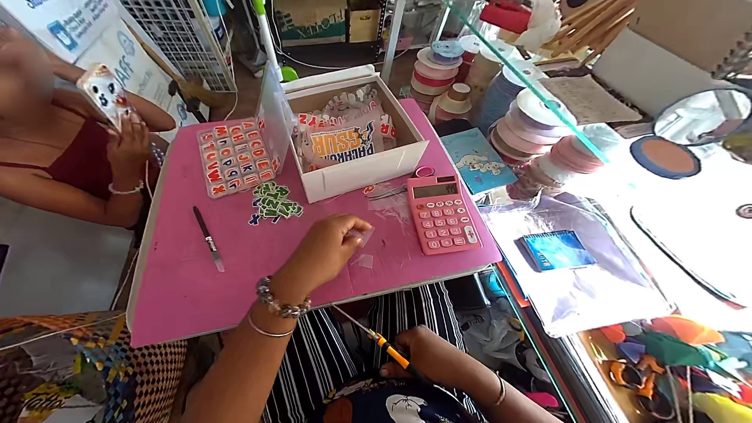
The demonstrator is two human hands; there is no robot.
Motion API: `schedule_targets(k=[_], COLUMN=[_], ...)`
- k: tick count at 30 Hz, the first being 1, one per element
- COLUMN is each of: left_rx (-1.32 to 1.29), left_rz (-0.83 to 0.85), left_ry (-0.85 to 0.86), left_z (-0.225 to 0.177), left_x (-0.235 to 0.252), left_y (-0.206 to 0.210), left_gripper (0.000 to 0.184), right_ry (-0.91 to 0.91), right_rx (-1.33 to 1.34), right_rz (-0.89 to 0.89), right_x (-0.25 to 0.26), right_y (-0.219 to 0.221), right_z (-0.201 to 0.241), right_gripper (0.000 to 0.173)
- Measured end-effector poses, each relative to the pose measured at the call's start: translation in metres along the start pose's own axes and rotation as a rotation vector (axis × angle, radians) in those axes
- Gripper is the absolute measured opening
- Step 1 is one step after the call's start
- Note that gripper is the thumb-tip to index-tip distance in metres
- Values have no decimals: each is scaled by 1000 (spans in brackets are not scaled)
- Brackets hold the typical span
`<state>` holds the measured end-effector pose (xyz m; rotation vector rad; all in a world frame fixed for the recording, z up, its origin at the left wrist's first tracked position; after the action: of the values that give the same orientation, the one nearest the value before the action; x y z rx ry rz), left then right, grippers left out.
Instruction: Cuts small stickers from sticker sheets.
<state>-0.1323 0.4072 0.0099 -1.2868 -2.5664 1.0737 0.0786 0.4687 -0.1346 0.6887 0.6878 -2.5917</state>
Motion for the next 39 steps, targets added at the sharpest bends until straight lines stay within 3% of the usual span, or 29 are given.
schedule_targets(k=[2,4,6,8,11,15,20,27,33,39], left_rx=[70,250,439,598,682,702,843,898,821,686], left_rz=[-130,-213,-139,-35,-72,-364,-570,-657,-823,-857], left_ry=[88,173,144,16,0,188,383,468,687,691], left_z=[-6,-6,2,17,33,28,6,-18,-35,-34], left_x=[7,8,1,-5,-11,-5,20,64,68,46], left_y=[8,16,27,35,38,30,25,24,32,14], left_gripper=[38,66,95,106,103,94,87,76,64,47], right_ry=[2,-23,-52,-98,-158,-241,-418,-632,-709,-721], right_rx=[-8,-3,30,67,74,21,56,210,194,185], right_rz=[-5,-26,-50,-80,-74,-87,-220,-523,-600,-650], right_x=[-2,-6,-11,-14,-13,-9,-11,-19,-15,-6], right_y=[1,0,-2,-3,-4,-2,-4,-12,-13,-17], right_z=[-1,-4,-6,-9,-6,1,0,-9,1,6], right_gripper=[54,55,55,55,55,57,57,46,43,43])
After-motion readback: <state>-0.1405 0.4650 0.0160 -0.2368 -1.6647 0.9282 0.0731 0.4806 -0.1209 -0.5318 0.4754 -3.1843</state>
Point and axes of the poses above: each hand's wrist, its own x-axis towards the middle knuckle, its own y-axis out of the palm, z = x × y, the point moved 8 cm from there along x, towards the middle knuckle, and after that the axes turned 11 degrees about -y, right-handed, at the moved point
